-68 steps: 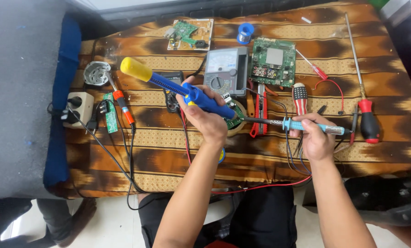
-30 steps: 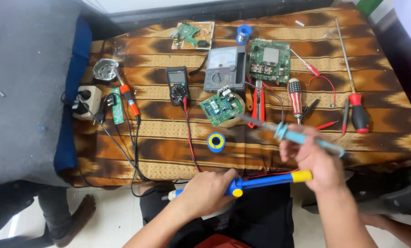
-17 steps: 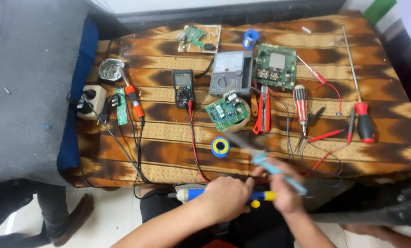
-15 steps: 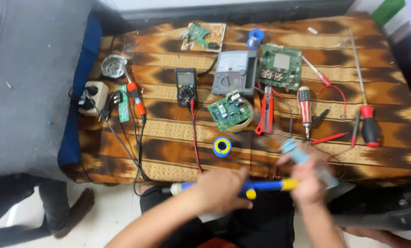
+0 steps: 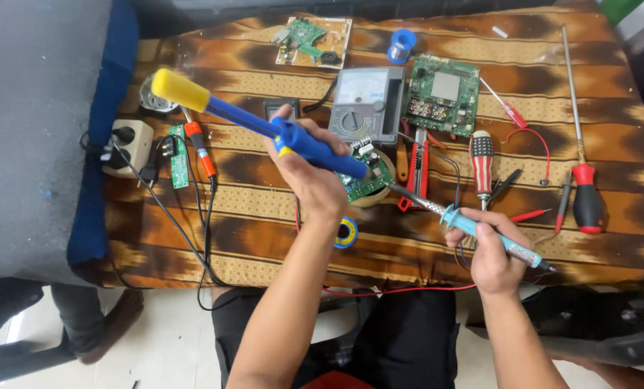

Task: Testing a circuit board with a multimeter and performing soldering/desoldering tasks.

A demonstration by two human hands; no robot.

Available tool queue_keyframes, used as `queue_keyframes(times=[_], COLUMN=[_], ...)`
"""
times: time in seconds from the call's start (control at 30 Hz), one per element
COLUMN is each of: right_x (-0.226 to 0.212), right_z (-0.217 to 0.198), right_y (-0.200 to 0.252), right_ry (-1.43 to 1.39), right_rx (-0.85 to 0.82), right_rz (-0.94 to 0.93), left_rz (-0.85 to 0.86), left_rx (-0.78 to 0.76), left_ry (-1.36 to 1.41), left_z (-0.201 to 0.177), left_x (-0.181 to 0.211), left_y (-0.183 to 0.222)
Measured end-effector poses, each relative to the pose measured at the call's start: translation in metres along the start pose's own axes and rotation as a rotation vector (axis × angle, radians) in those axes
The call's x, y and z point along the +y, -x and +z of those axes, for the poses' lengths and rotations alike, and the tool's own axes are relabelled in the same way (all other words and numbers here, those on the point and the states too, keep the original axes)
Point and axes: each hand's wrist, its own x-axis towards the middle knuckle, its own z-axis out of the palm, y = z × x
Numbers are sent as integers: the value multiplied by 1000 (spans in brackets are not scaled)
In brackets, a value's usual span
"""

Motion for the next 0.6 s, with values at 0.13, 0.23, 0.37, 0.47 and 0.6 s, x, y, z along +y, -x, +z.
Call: queue_keyframes(times=[0.13,0.23,0.37,0.47,0.6], right_x=[5,6,4,2,-3], right_z=[-2,-4,-4,-4,-3], right_y=[-1,-2,-3,-4,-4], right_ry=[-10,-10,-6,-9,1], right_rx=[-19,-34,-43,-57,-80], right_rz=[-15,-25,-23,-17,-10], left_rz=[35,56,30,34,39], left_rx=[27,27,21,15,13], left_ry=[18,17,2,5,-7], left_z=[-2,0,1,0,-2], left_x=[-15,-18,-19,-22,-25], left_y=[13,15,15,15,18])
